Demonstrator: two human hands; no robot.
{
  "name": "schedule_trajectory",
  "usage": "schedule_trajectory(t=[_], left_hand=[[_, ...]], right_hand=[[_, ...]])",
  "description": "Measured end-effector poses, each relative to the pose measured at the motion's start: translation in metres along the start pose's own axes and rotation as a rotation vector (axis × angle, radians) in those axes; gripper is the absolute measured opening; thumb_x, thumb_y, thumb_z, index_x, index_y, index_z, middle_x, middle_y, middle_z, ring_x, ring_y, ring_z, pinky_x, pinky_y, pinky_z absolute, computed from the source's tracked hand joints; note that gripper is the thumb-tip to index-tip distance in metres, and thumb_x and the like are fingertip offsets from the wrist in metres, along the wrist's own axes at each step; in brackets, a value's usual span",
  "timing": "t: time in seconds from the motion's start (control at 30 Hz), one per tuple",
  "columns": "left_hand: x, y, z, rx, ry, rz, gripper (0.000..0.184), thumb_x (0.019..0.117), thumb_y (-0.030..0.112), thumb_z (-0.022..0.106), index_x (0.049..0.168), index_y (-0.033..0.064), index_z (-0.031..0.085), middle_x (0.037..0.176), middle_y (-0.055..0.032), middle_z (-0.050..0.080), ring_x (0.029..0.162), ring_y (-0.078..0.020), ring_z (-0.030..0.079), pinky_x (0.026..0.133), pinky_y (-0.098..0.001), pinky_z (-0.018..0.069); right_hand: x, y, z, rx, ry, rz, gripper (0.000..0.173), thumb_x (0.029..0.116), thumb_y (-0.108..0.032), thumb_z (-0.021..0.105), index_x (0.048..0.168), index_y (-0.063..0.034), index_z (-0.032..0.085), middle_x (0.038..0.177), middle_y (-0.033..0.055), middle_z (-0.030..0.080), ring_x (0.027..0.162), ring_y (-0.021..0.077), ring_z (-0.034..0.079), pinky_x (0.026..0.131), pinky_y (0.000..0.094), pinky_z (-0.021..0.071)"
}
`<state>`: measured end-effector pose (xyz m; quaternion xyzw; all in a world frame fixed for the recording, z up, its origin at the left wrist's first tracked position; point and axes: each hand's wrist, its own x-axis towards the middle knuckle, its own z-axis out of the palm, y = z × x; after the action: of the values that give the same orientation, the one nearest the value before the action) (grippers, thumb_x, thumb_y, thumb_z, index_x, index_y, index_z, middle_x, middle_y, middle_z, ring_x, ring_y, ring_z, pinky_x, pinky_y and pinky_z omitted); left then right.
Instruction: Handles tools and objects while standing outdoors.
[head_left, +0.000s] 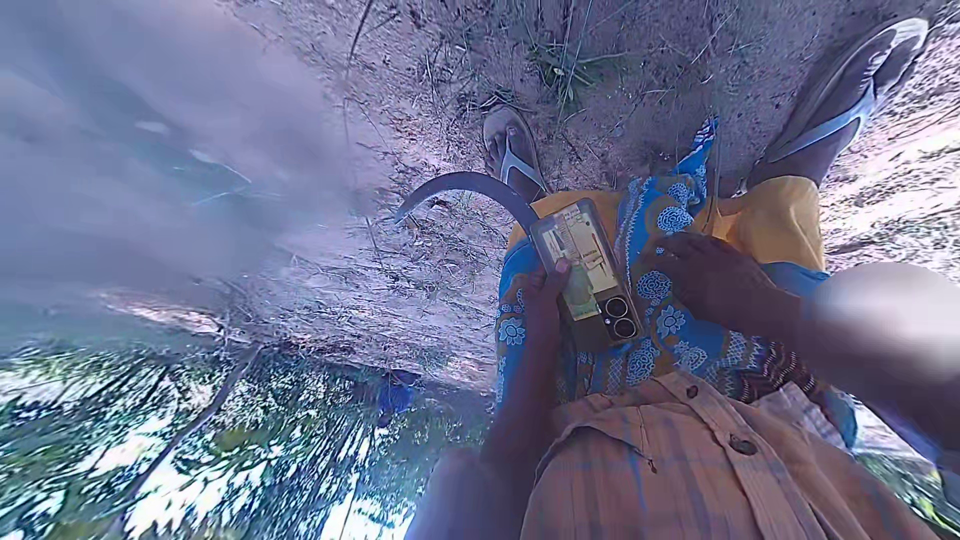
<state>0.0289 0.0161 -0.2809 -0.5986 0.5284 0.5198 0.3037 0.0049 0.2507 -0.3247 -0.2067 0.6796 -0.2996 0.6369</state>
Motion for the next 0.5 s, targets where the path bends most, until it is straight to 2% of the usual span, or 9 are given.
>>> schedule_trajectory(t=[0.07, 0.13, 0.17, 0.23, 0.27, 0.3, 0.37, 0.4, 0.5], left_hand=[[0.0, 0.005, 0.002, -0.038, 0.008, -0.002, 0.023, 0.1075, 0.01, 0.04, 0.098, 0.0122, 0.061, 0.076, 0.0068, 0.069, 0.07, -0.001, 0.068, 0.069, -0.0207, 0.0591], [0.003, 0.011, 0.002, -0.092, -0.01, -0.003, 0.027, 0.1084, 0.009, 0.037, 0.098, 0.0113, 0.061, 0.076, 0.0057, 0.07, 0.069, -0.0015, 0.07, 0.068, -0.0202, 0.0598], [0.005, 0.011, 0.0, -0.104, -0.019, -0.006, 0.027, 0.1086, 0.011, 0.037, 0.1, 0.0107, 0.063, 0.077, 0.0051, 0.071, 0.07, -0.0021, 0.07, 0.068, -0.0207, 0.06], [0.009, 0.007, -0.005, -0.107, -0.044, -0.011, 0.023, 0.1087, 0.016, 0.042, 0.102, 0.0121, 0.064, 0.08, 0.0053, 0.072, 0.073, -0.0026, 0.071, 0.071, -0.0225, 0.0606], [0.01, 0.006, -0.006, -0.104, -0.049, -0.012, 0.022, 0.1082, 0.018, 0.044, 0.101, 0.0131, 0.064, 0.081, 0.0057, 0.072, 0.074, -0.0027, 0.071, 0.072, -0.0232, 0.0606], [0.01, 0.004, -0.004, -0.105, -0.048, -0.01, 0.021, 0.1077, 0.019, 0.046, 0.1, 0.0135, 0.064, 0.081, 0.0055, 0.072, 0.075, -0.0031, 0.071, 0.072, -0.0238, 0.0604], [0.01, 0.001, -0.002, -0.091, -0.064, 0.019, 0.018, 0.1067, 0.018, 0.05, 0.097, 0.0144, 0.064, 0.082, 0.0059, 0.072, 0.077, -0.0028, 0.07, 0.074, -0.024, 0.0599], [0.01, 0.001, -0.001, -0.09, -0.071, 0.041, 0.018, 0.1051, 0.016, 0.052, 0.096, 0.0143, 0.067, 0.083, 0.0059, 0.073, 0.078, -0.0031, 0.07, 0.076, -0.0246, 0.0598], [0.01, -0.002, 0.005, -0.098, -0.08, 0.058, 0.023, 0.1018, 0.012, 0.053, 0.087, 0.0138, 0.07, 0.074, 0.0052, 0.071, 0.071, -0.0048, 0.069, 0.072, -0.0248, 0.0591]], right_hand=[[0.045, -0.015, 0.01, -0.023, -0.179, -0.103, 0.049, 0.0926, -0.002, 0.068, 0.14, -0.0139, 0.065, 0.161, 0.0207, 0.039, 0.153, 0.0461, 0.025, 0.118, 0.067, 0.0204], [0.062, -0.012, 0.019, 0.028, -0.253, -0.218, 0.029, 0.0937, -0.006, 0.07, 0.122, -0.0084, 0.074, 0.148, 0.0184, 0.056, 0.153, 0.043, 0.028, 0.124, 0.0663, 0.0097], [0.056, -0.005, 0.016, 0.071, -0.267, -0.268, 0.024, 0.0962, -0.009, 0.067, 0.118, -0.0063, 0.075, 0.136, 0.0171, 0.065, 0.148, 0.041, 0.038, 0.124, 0.0644, 0.0099], [0.022, 0.01, -0.001, 0.145, -0.252, -0.284, 0.024, 0.0986, -0.01, 0.058, 0.111, -0.0003, 0.076, 0.108, 0.0184, 0.074, 0.119, 0.04, 0.064, 0.121, 0.0619, 0.0235], [-0.001, 0.014, -0.018, 0.142, -0.319, -0.206, 0.027, 0.1005, -0.012, 0.054, 0.115, 0.0004, 0.074, 0.102, 0.0203, 0.074, 0.11, 0.041, 0.068, 0.116, 0.0612, 0.0308], [-0.023, 0.013, -0.04, 0.102, -0.453, -0.083, 0.032, 0.1028, -0.015, 0.05, 0.123, 0.0002, 0.071, 0.104, 0.0239, 0.073, 0.111, 0.0441, 0.067, 0.108, 0.0611, 0.0394], [-0.051, 0.008, -0.069, 0.171, -0.824, 0.282, 0.043, 0.1126, -0.022, 0.036, 0.145, -0.0008, 0.053, 0.129, 0.0315, 0.062, 0.127, 0.0481, 0.055, 0.105, 0.0617, 0.0382], [-0.064, 0.013, -0.062, 0.281, -0.84, 0.398, 0.044, 0.1134, -0.023, 0.035, 0.145, 0.0022, 0.052, 0.132, 0.0339, 0.059, 0.127, 0.0488, 0.054, 0.104, 0.0617, 0.0373], [-0.089, 0.042, -0.017, 0.533, -0.643, 0.549, 0.045, 0.1144, -0.022, 0.031, 0.142, 0.0084, 0.051, 0.135, 0.0356, 0.056, 0.126, 0.0482, 0.053, 0.108, 0.0604, 0.036]])
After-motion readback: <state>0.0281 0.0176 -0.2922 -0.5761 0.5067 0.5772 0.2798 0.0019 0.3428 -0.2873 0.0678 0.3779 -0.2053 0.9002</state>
